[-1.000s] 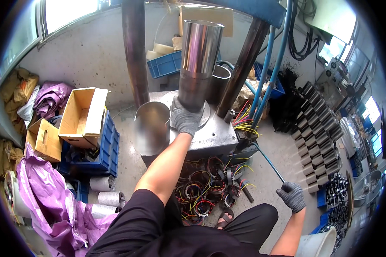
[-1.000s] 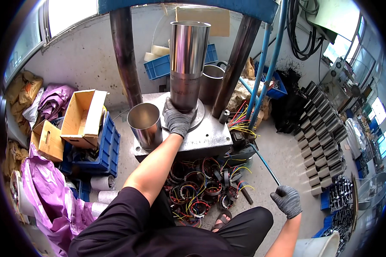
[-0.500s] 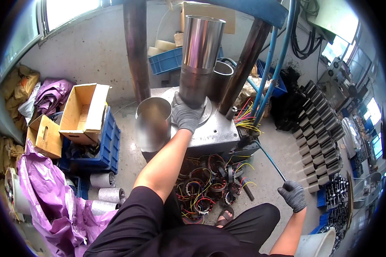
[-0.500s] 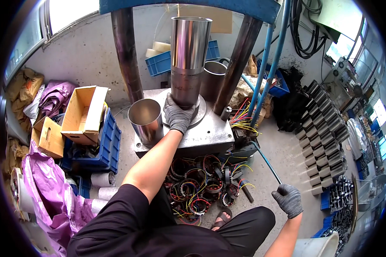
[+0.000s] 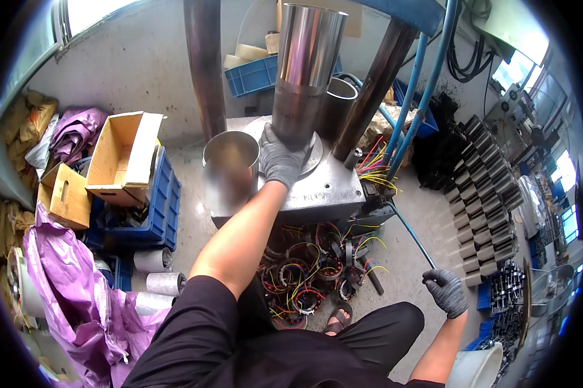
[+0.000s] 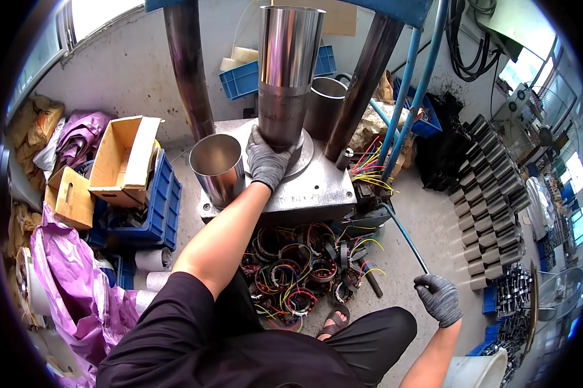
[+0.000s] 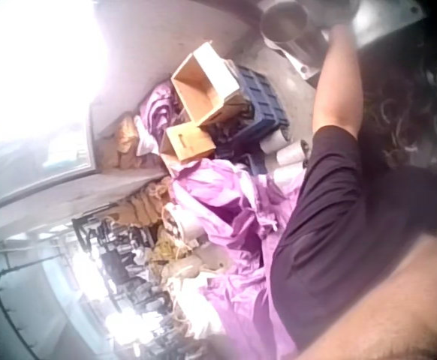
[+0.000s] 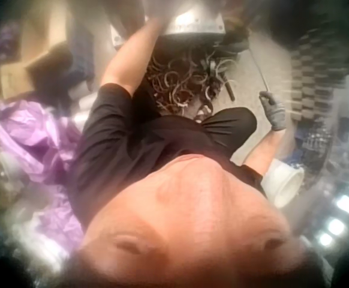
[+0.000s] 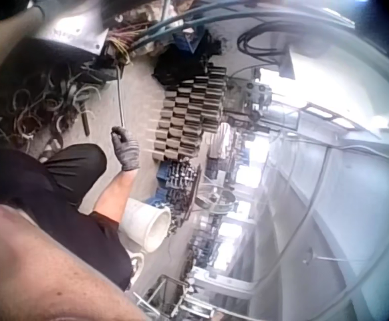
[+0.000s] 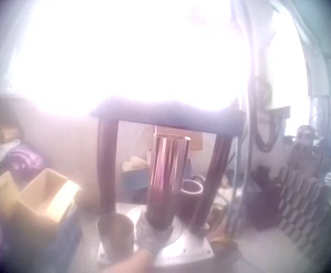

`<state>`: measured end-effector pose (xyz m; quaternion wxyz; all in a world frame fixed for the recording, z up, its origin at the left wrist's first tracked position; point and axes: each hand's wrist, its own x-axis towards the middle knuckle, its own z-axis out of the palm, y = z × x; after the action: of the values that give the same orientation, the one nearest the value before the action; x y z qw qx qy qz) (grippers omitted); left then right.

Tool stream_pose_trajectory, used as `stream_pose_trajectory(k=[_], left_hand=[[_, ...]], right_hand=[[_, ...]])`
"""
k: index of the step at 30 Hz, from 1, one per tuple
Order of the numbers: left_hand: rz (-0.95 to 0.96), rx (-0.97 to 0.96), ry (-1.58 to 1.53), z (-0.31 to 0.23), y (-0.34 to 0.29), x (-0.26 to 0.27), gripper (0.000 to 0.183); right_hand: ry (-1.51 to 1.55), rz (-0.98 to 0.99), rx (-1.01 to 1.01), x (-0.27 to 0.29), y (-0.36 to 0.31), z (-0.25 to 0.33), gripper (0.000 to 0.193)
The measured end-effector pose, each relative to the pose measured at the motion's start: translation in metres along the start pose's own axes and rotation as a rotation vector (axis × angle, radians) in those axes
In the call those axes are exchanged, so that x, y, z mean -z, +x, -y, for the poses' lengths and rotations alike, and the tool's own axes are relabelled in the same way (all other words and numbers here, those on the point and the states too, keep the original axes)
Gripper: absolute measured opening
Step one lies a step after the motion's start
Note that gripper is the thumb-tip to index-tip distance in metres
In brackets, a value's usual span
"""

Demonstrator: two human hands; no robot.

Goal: The person trims stator wires using shears, unwraps and wipes metal sleeves with a cloth, and presses the stator coils into the sleeves using a press machine.

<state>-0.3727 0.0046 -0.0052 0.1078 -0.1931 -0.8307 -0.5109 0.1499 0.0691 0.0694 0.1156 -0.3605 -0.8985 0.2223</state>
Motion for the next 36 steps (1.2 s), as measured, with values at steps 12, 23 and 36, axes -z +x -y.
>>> stream_pose_trajectory(k=[12, 23, 36], left_hand=[[0.008, -0.005, -0.055, -0.005, 0.000, 0.005, 0.119], [0.037, 0.026, -0.040, -0.001, 0.000, 0.007, 0.123], [0.082, 0.051, -0.023, -0.002, 0.001, 0.015, 0.125]], right_hand=[[-0.030, 0.109, -0.029, 0.006, 0.002, 0.014, 0.021], [-0.111, 0.371, 0.092, 0.024, 0.015, 0.008, 0.017], [-0.362, 0.530, 0.187, 0.043, 0.036, 0.007, 0.021]])
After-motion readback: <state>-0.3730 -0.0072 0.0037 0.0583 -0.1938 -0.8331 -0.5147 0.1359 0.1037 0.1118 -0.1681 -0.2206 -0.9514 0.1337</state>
